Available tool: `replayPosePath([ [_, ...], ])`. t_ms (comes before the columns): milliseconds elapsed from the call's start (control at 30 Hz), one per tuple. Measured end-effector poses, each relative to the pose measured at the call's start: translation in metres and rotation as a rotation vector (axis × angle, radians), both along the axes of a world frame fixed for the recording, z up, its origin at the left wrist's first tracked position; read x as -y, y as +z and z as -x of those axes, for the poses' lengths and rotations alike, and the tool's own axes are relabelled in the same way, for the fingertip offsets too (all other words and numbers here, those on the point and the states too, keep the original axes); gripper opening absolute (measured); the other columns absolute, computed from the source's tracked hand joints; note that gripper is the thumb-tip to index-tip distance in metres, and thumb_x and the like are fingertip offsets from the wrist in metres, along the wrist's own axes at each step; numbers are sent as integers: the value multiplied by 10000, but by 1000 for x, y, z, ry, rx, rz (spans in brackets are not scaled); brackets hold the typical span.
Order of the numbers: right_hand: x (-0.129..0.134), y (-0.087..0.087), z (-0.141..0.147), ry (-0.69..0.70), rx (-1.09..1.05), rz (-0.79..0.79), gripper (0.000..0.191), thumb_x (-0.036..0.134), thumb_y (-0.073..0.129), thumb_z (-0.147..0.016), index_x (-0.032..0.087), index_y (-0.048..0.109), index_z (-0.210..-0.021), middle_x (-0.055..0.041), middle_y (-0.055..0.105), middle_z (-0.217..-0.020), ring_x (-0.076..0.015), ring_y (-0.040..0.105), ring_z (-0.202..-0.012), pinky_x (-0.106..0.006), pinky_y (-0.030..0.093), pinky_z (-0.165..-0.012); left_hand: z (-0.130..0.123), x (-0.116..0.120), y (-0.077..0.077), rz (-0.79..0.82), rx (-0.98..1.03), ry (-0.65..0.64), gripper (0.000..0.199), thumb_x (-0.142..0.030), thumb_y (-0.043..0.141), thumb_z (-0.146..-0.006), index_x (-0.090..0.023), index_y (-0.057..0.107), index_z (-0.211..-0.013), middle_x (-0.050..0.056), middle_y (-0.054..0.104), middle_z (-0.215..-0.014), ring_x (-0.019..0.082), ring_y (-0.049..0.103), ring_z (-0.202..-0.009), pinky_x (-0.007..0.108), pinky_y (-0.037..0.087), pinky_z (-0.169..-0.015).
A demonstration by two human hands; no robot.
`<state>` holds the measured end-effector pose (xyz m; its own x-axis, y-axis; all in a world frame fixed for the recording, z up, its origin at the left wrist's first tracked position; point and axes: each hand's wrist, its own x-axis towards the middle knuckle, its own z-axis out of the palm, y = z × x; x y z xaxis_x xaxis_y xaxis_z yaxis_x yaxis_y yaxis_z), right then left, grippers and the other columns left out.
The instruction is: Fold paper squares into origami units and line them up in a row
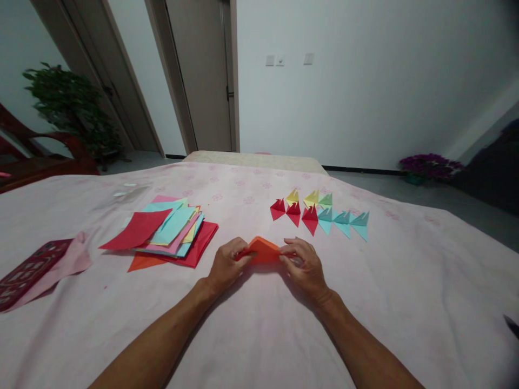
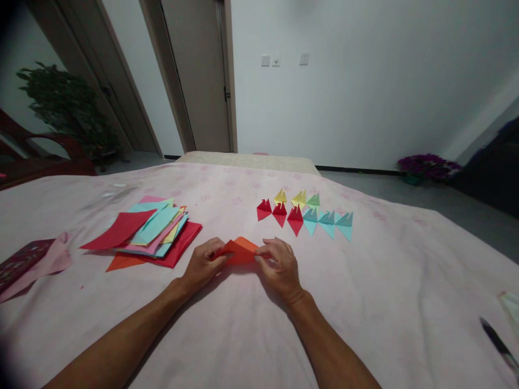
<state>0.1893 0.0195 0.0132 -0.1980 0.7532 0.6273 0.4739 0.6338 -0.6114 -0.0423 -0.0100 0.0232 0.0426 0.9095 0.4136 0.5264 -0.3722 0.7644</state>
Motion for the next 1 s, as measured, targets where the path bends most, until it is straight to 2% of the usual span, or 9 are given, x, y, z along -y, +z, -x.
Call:
replayPosePath([
  [167,-8,-2,-2,113,-377,399,427,323,769,-726,222,642,-1120,-74,696,-1050,-247,648,-960,-405,506,-851,-12,4,5,259,634,80,287,-433,683,-798,-149,649,-770,-3,630,-708,125,558,-630,224,435,-602],
  [267,-9,1,1,246,-581,568,685,332,761,-744,229,476,-1358,-23,686,-914,-187,641,-826,-323,508,-738,-14,2,3,361,902,67,357,-477,721,-746,-147,632,-846,14,673,-767,145,609,-649,254,488,-634],
  [333,-7,5,4,286,-641,617,769,328,734,-770,223,377,-1443,24,647,-784,-144,597,-709,-274,478,-660,-14,0,1,414,956,82,388,-478,730,-727,-143,623,-889,33,692,-792,168,640,-659,280,512,-637],
  [433,-3,11,9,264,-673,655,829,314,720,-772,216,312,-1487,70,573,-667,-106,497,-579,-222,389,-538,-10,-4,-4,415,821,149,376,-400,704,-753,-140,622,-1012,36,695,-794,177,664,-677,282,522,-632],
  [567,-5,11,7,162,-682,696,630,304,714,-750,184,531,-1340,94,470,-580,-77,393,-506,-201,292,-477,2,-8,-12,324,488,167,587,-209,610,-798,-209,486,-1372,53,704,-974,157,687,-774,283,543,-696],
  [667,-9,5,3,71,-672,769,402,303,704,-712,150,694,-1084,64,512,-576,-80,414,-499,-209,298,-465,12,-9,-19,363,420,1,472,-151,509,-822,-202,591,-1284,116,651,-1196,166,704,-833,326,579,-729],
  [733,-11,1,1,47,-662,835,312,297,668,-704,137,730,-964,32,567,-583,-92,449,-495,-220,325,-463,18,-9,-22,292,333,-92,342,-156,516,-833,-193,700,-1119,126,607,-1284,207,679,-1022,372,572,-855],
  [833,-15,-6,-3,82,-645,880,327,257,620,-696,140,734,-980,-5,646,-647,-111,508,-508,-235,383,-482,22,-10,-25,159,196,-186,297,-180,615,-824,-231,728,-1093,113,555,-1375,250,550,-1262,421,504,-1006],
  [1000,-18,-13,-8,111,-321,597,337,189,617,-739,188,720,-1060,-64,702,-990,-158,629,-759,-286,502,-678,20,-9,-23,16,69,-210,360,-148,672,-810,-260,711,-1150,113,603,-1336,255,584,-1223,442,506,-1011],
])
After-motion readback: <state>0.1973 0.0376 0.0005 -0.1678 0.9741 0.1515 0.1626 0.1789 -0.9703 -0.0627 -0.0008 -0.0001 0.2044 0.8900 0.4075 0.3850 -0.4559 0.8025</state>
